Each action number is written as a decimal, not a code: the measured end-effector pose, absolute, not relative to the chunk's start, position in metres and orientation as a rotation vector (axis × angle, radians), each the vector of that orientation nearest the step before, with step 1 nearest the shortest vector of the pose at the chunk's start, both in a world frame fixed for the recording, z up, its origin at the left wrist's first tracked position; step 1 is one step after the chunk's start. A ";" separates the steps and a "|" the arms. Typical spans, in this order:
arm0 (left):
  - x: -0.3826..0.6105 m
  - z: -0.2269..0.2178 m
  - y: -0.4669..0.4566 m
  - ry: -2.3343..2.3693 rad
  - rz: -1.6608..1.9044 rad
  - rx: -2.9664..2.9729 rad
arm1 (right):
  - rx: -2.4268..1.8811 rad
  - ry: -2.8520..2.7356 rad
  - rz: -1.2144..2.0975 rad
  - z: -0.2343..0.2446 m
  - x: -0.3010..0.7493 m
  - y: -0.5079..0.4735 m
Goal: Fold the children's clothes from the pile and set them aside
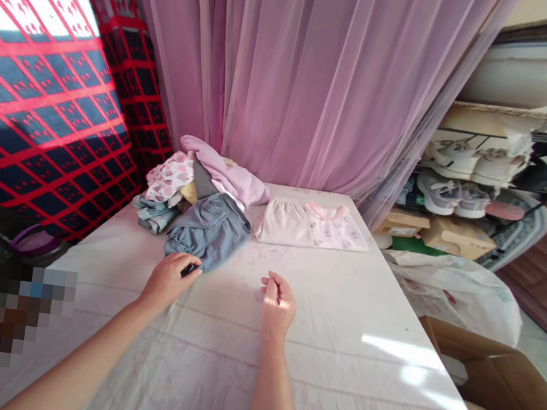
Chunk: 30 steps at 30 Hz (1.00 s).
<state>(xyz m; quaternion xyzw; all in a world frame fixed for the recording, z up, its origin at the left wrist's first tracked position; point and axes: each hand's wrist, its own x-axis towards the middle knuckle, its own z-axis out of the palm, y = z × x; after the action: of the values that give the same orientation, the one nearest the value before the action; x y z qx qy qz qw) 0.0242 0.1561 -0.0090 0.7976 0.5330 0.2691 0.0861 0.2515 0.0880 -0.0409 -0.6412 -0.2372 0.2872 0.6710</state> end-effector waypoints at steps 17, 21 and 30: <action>0.025 -0.027 0.161 1.596 0.875 2.303 | -1.480 -0.571 0.625 -0.046 0.251 0.088; 0.023 -0.031 0.161 1.559 0.970 2.235 | -1.481 -0.579 0.614 -0.048 0.251 0.088; 0.016 -0.032 0.162 1.465 1.117 2.024 | -1.466 -0.594 0.613 -0.046 0.250 0.087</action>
<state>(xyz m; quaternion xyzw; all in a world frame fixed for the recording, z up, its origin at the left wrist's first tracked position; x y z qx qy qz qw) 0.0162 0.1616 -0.0321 0.7244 0.5243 0.3999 0.2009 0.2501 0.0874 -0.0458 -0.6481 -0.2625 0.2712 0.6614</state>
